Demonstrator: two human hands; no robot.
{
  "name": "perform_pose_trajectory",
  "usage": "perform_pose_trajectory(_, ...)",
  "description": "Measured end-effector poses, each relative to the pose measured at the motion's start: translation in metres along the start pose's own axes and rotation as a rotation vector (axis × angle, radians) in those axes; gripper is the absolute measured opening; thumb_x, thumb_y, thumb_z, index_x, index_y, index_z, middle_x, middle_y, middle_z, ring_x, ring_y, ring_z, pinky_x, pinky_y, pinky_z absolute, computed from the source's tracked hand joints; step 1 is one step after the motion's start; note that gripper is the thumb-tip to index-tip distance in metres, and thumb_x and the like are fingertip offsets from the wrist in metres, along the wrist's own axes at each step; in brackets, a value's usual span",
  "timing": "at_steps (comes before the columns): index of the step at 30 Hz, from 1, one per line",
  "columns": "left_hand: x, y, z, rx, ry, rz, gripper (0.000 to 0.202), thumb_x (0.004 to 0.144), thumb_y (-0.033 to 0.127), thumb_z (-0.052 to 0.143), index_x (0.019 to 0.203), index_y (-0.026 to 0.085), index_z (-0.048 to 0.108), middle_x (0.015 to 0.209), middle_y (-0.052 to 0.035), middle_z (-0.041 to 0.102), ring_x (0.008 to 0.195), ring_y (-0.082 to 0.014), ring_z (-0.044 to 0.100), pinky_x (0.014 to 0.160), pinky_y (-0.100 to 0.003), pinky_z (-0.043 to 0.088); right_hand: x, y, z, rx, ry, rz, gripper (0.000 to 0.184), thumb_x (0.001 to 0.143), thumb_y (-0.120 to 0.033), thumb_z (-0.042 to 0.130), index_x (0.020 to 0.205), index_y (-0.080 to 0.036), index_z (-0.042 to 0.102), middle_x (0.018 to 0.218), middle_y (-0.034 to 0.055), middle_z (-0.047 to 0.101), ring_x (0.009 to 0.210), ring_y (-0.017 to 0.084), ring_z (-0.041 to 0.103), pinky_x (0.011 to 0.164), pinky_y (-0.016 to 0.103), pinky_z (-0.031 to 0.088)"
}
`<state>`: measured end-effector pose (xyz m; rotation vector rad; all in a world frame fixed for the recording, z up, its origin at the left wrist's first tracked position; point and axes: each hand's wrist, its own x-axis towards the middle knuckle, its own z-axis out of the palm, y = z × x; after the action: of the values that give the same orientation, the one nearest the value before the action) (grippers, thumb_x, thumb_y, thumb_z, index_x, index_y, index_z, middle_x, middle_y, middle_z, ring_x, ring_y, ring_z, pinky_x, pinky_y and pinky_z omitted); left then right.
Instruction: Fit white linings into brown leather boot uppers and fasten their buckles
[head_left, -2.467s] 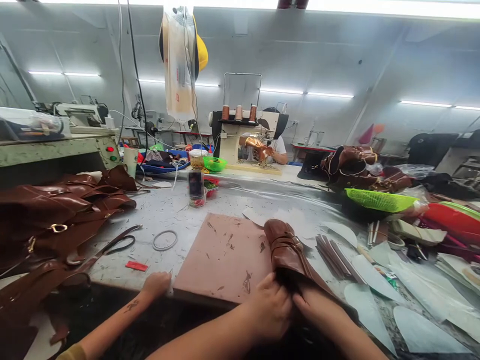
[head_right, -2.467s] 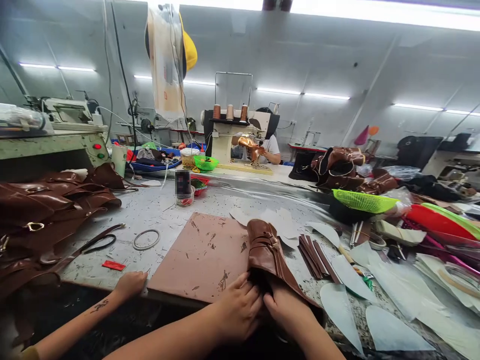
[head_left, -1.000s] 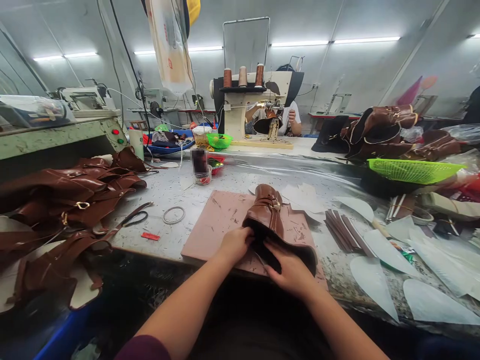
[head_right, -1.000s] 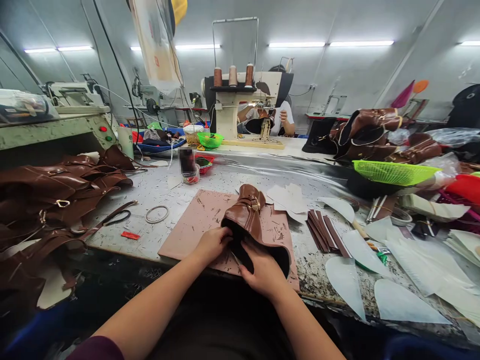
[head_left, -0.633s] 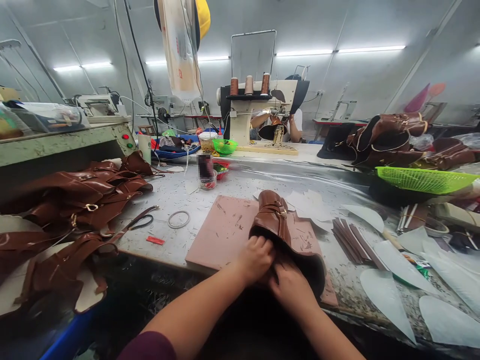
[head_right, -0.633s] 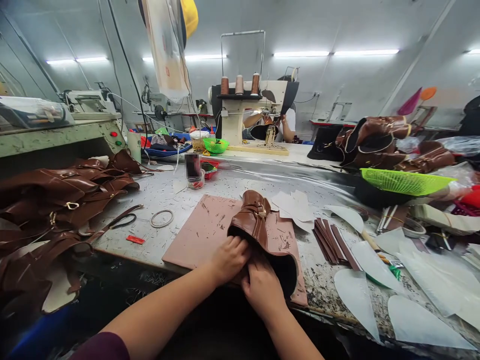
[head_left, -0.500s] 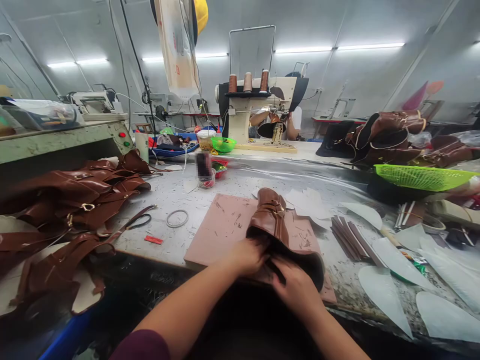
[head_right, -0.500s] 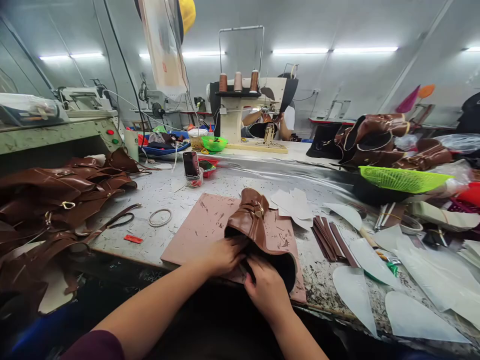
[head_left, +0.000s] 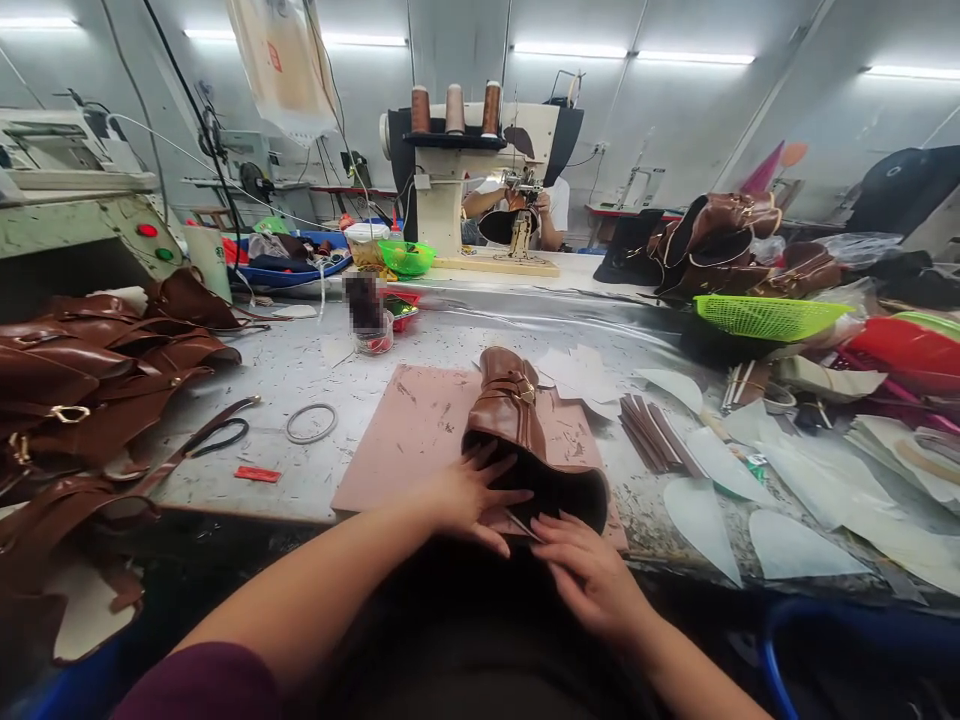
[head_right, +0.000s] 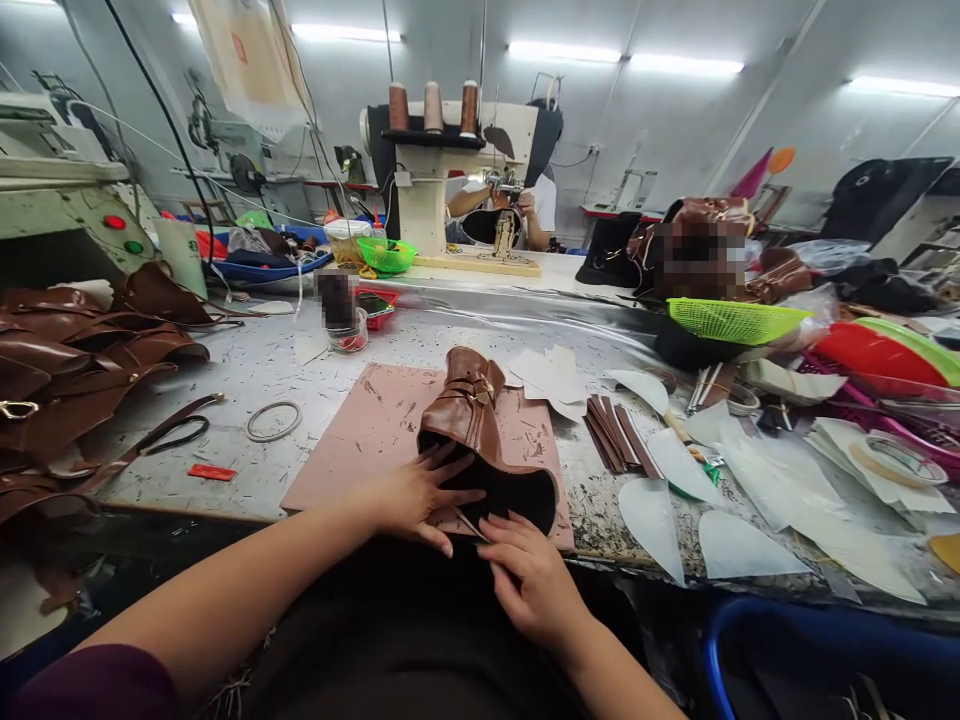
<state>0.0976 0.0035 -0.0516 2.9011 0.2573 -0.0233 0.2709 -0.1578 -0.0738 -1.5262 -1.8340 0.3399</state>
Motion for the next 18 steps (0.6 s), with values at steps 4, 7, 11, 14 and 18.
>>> perform_pose_trajectory(4, 0.0, -0.001, 0.0, 0.015, -0.019, 0.047, 0.084, 0.058, 0.067, 0.063, 0.131, 0.031, 0.042, 0.145, -0.0106, 0.027, 0.133, -0.0412, 0.014, 0.103, -0.059, 0.013, 0.007, 0.002, -0.026, 0.092, -0.078, 0.097, 0.036, 0.086, -0.025, 0.033, 0.076, -0.021, 0.068, 0.077, 0.0075, 0.072, 0.084, 0.021, 0.067, 0.079, 0.037, 0.054)
perform_pose_trajectory(7, -0.002, 0.001, 0.001, 0.03, -0.013, 0.137, 0.089, 0.066, 0.066, 0.057, 0.137, 0.018, 0.034, 0.143, -0.0151, 0.031, 0.135, -0.033, 0.017, 0.108, -0.051, 0.007, 0.019, 0.002, -0.011, 0.016, -0.061, 0.083, 0.036, 0.085, -0.023, 0.036, 0.11, -0.016, 0.062, 0.116, 0.0126, 0.063, 0.112, 0.024, 0.055, 0.094, 0.043, 0.045)
perform_pose_trajectory(11, -0.015, -0.004, 0.002, -0.019, -0.013, 0.153, 0.085, 0.076, 0.064, 0.047, 0.139, 0.011, 0.027, 0.143, -0.0167, 0.029, 0.134, -0.0266, 0.023, 0.11, -0.041, 0.012, 0.012, 0.003, 0.016, -0.198, -0.178, -0.073, 0.053, 0.078, -0.017, 0.05, 0.13, -0.016, 0.046, 0.137, 0.0112, 0.043, 0.126, 0.026, 0.039, 0.105, 0.048, 0.031)
perform_pose_trajectory(14, -0.029, -0.011, -0.005, -0.01, -0.006, 0.097, 0.072, 0.083, 0.058, 0.04, 0.139, 0.014, 0.029, 0.143, -0.014, 0.031, 0.133, -0.0245, 0.025, 0.11, -0.039, 0.015, -0.011, 0.007, 0.007, -0.393, -0.195, -0.211, 0.056, 0.079, -0.012, 0.046, 0.134, -0.019, 0.04, 0.136, 0.0084, 0.044, 0.125, 0.024, 0.041, 0.102, 0.044, 0.037)
perform_pose_trajectory(18, -0.02, -0.001, -0.014, 0.055, 0.053, -0.066, 0.043, 0.086, 0.04, 0.045, 0.118, 0.013, 0.056, 0.126, -0.0124, 0.055, 0.122, -0.0251, 0.044, 0.105, -0.037, 0.03, -0.018, 0.012, -0.023, -0.387, 0.02, -0.166, 0.026, 0.08, -0.019, 0.046, 0.094, -0.022, 0.067, 0.094, 0.0073, 0.071, 0.089, 0.022, 0.065, 0.078, 0.035, 0.052)
